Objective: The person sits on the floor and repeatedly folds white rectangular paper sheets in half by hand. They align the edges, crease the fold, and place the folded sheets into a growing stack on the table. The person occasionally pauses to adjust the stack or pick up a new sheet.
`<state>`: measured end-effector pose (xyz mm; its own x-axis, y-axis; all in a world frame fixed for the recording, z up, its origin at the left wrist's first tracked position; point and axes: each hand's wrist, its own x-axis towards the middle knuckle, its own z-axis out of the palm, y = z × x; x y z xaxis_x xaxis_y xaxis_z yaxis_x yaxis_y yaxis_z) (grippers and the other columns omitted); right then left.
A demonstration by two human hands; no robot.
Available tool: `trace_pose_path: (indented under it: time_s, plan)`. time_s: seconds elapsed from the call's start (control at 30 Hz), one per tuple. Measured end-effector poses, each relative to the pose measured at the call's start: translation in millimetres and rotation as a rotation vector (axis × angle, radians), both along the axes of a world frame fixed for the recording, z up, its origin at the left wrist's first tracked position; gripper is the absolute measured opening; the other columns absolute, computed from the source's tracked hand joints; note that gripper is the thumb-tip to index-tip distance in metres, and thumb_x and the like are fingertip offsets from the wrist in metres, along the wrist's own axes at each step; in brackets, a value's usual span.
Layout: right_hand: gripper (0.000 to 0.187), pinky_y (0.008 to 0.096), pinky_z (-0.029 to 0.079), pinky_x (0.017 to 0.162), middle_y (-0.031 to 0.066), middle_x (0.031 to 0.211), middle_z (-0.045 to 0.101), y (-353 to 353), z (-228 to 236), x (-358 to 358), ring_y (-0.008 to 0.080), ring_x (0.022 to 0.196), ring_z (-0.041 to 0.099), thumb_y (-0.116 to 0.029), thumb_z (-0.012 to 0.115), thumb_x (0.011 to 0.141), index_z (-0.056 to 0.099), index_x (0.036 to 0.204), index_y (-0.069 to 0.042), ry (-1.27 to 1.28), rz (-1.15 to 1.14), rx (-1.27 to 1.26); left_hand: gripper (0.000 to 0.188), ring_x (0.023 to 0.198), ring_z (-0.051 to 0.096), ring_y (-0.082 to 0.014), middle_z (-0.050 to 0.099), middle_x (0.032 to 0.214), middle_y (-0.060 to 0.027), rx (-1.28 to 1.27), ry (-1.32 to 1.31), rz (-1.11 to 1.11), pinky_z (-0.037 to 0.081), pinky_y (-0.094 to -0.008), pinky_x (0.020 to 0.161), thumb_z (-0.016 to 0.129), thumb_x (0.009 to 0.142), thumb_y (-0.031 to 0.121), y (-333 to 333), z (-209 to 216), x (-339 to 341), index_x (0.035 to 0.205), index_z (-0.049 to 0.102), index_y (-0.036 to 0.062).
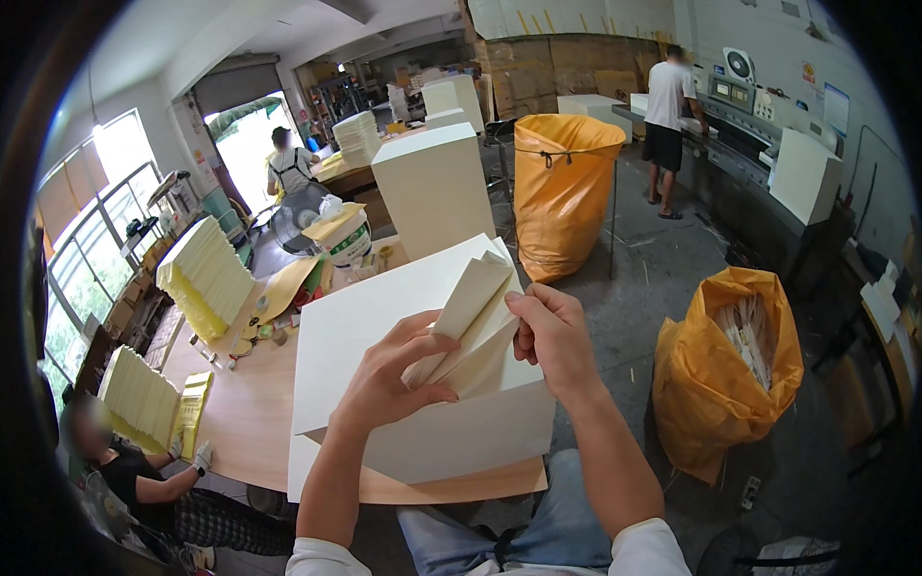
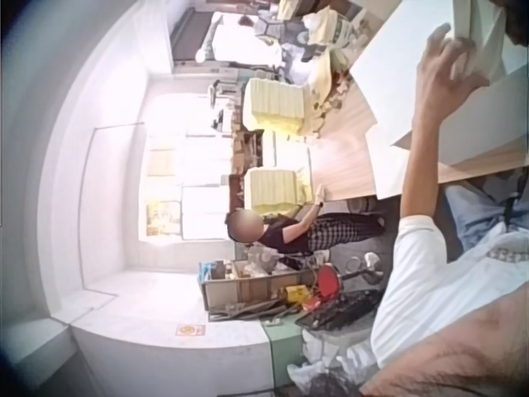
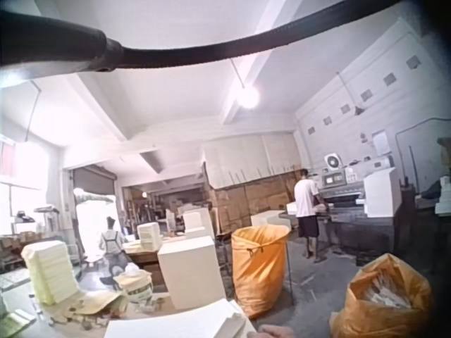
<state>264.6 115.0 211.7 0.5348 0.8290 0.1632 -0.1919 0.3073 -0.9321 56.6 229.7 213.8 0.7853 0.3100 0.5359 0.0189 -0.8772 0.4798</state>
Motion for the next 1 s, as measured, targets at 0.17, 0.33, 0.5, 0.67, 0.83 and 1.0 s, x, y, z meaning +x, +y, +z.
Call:
trace_pose_path:
  time_s: [0.17,0.33,0.5,0.67,0.83,1.0]
  plan:
    - [0.038,0.0231,0.031,0.041,-0.0027,0.056,0.048,-1,-2,2,0.0082,0.045,0.048,-0.023,0.065,0.100,0.049,0.066,-0.013,-0.042,-0.001,-0.020,0.048,0.121,0.068,-0.0334,0.063,0.141,-0.0123,-0.073,-0.023,-0.013,0.059,-0.0420,0.098,0.092,0.075,0.015,3,0,-2,0.120,0.073,0.0170]
    - [0.040,0.0223,0.031,0.042,-0.0030,0.058,0.048,-5,1,0,0.0080,0.046,0.049,-0.028,0.065,0.100,0.051,0.067,-0.012,-0.108,-0.022,-0.026,0.042,0.118,0.069,-0.0337,0.063,0.141,-0.0126,-0.095,-0.040,-0.016,0.058,-0.0417,0.097,0.086,0.082,0.011,3,0,-3,0.122,0.073,0.0178]
    - [0.039,0.0220,0.034,0.044,-0.0037,0.059,0.052,3,-10,0,0.0050,0.049,0.050,-0.028,0.064,0.102,0.053,0.069,-0.012,-0.424,-0.202,-0.037,0.031,0.117,0.069,-0.0345,0.062,0.143,-0.0144,-0.137,-0.120,0.032,0.058,-0.0422,0.095,0.070,0.096,0.008,0,-5,4,0.124,0.073,0.0190]
    - [0.038,0.0233,0.034,0.042,-0.0020,0.058,0.051,1,1,0,0.0091,0.046,0.050,-0.021,0.064,0.100,0.048,0.066,-0.013,0.009,0.004,0.006,0.034,0.116,0.070,-0.0340,0.060,0.144,-0.0130,0.000,0.006,-0.017,0.059,-0.0419,0.093,0.079,0.089,0.012,8,-4,-1,0.122,0.073,0.0186]
    - [0.039,0.0227,0.034,0.042,-0.0017,0.058,0.051,0,-3,1,0.0091,0.046,0.051,-0.023,0.065,0.100,0.048,0.067,-0.013,0.003,0.004,0.005,0.050,0.115,0.070,-0.0330,0.063,0.139,-0.0110,-0.008,-0.023,-0.007,0.060,-0.0414,0.094,0.093,0.075,0.019,3,-3,0,0.121,0.074,0.0191]
    - [0.038,0.0229,0.034,0.042,-0.0017,0.058,0.051,-1,-7,1,0.0087,0.045,0.051,-0.025,0.065,0.101,0.051,0.068,-0.012,-0.173,-0.065,0.029,0.039,0.114,0.071,-0.0337,0.063,0.140,-0.0129,-0.041,-0.044,-0.017,0.060,-0.0396,0.092,0.079,0.089,0.009,4,-3,-1,0.126,0.072,0.0194]
